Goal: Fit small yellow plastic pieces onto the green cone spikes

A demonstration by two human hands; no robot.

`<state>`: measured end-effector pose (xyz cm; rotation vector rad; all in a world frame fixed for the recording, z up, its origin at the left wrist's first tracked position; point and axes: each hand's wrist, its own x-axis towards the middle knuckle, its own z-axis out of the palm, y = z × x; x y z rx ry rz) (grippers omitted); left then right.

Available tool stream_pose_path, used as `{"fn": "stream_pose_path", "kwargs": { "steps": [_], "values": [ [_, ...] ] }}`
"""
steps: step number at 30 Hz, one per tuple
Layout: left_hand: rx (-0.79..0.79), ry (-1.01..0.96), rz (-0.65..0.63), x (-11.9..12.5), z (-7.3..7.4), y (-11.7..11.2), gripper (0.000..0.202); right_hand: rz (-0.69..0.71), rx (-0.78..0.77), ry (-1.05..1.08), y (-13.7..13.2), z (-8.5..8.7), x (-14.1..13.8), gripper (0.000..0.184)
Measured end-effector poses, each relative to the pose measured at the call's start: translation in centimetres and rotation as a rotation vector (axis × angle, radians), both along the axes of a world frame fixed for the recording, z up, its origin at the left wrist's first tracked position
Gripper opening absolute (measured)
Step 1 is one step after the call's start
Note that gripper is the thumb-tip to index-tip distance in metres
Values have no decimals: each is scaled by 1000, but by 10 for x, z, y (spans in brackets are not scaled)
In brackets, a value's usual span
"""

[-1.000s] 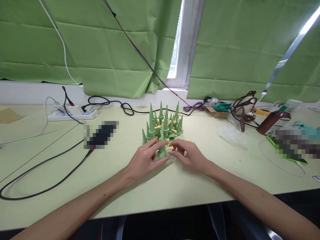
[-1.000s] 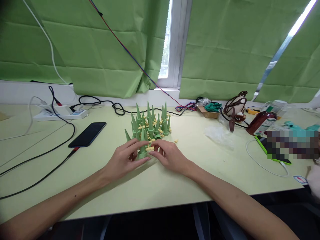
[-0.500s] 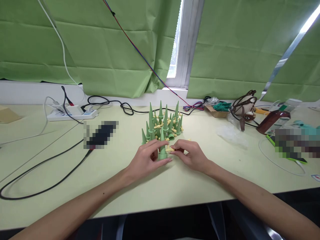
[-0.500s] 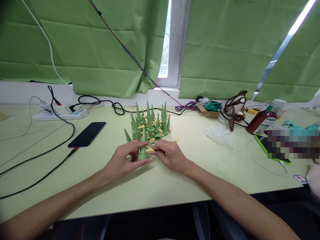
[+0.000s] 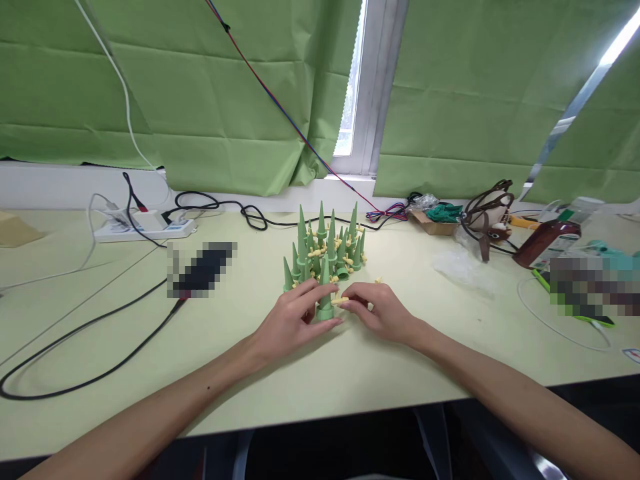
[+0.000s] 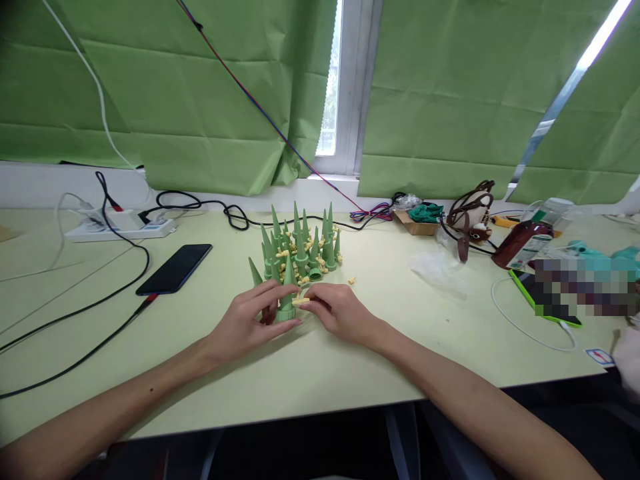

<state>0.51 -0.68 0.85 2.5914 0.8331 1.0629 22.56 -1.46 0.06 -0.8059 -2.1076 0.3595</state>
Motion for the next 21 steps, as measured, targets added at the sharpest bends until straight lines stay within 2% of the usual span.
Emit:
{"fn": "stream_pose_path", "kwargs": {
  "steps": [11, 14, 17, 21],
  "values": [
    [7, 24, -17, -1, 0, 0, 36, -8, -91, -87, 1, 0, -1, 42],
    [13, 21, -7, 0, 1, 0, 37, -16, -92, -79, 0, 1, -1, 37],
    [19, 13, 13, 0, 1, 0, 39, -11, -91, -36, -1, 0, 0, 19],
    [34, -7, 38, 1, 1, 1, 40, 13, -60, 28, -1, -1, 0, 19]
  ]
}}
